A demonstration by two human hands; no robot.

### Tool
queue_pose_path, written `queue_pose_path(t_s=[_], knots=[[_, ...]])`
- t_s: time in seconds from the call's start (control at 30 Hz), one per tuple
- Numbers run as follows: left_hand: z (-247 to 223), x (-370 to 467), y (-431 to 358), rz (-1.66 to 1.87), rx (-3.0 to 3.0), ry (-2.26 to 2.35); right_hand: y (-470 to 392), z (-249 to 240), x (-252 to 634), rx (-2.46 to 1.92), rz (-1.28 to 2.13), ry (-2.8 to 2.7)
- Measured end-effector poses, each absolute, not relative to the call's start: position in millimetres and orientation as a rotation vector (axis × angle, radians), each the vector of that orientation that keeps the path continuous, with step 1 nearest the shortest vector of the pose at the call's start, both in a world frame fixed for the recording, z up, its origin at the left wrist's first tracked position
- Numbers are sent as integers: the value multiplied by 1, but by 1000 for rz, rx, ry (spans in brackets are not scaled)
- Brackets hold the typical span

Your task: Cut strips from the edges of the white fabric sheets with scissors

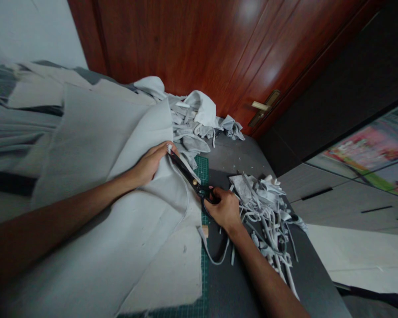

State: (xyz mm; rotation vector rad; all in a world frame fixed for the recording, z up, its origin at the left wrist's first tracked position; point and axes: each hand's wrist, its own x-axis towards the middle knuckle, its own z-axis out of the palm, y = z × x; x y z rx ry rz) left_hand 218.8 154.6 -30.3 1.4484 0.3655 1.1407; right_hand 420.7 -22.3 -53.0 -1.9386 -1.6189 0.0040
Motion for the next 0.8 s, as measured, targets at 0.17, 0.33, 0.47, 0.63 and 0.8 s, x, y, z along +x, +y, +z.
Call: queue_pose_path(t_s=[0.17,0.33,0.47,0.63,0.8], knots=[[-30,219,153,1134,1417,330,-23,-53,420,-1944,-20,-1628],[-29,219,153,1142,1424,355,-23,-53,420,-1929,-74,-1637],[-27,218,152,1140,1457,374,-22,-53,421,-1901,-99,-1640],[-27,218,151,1142,1448,390,-22,-52,422,-1894,-127,-1647],[-26,218,150,1105,1425,350,-23,-54,424,-1903,-111,-1652]])
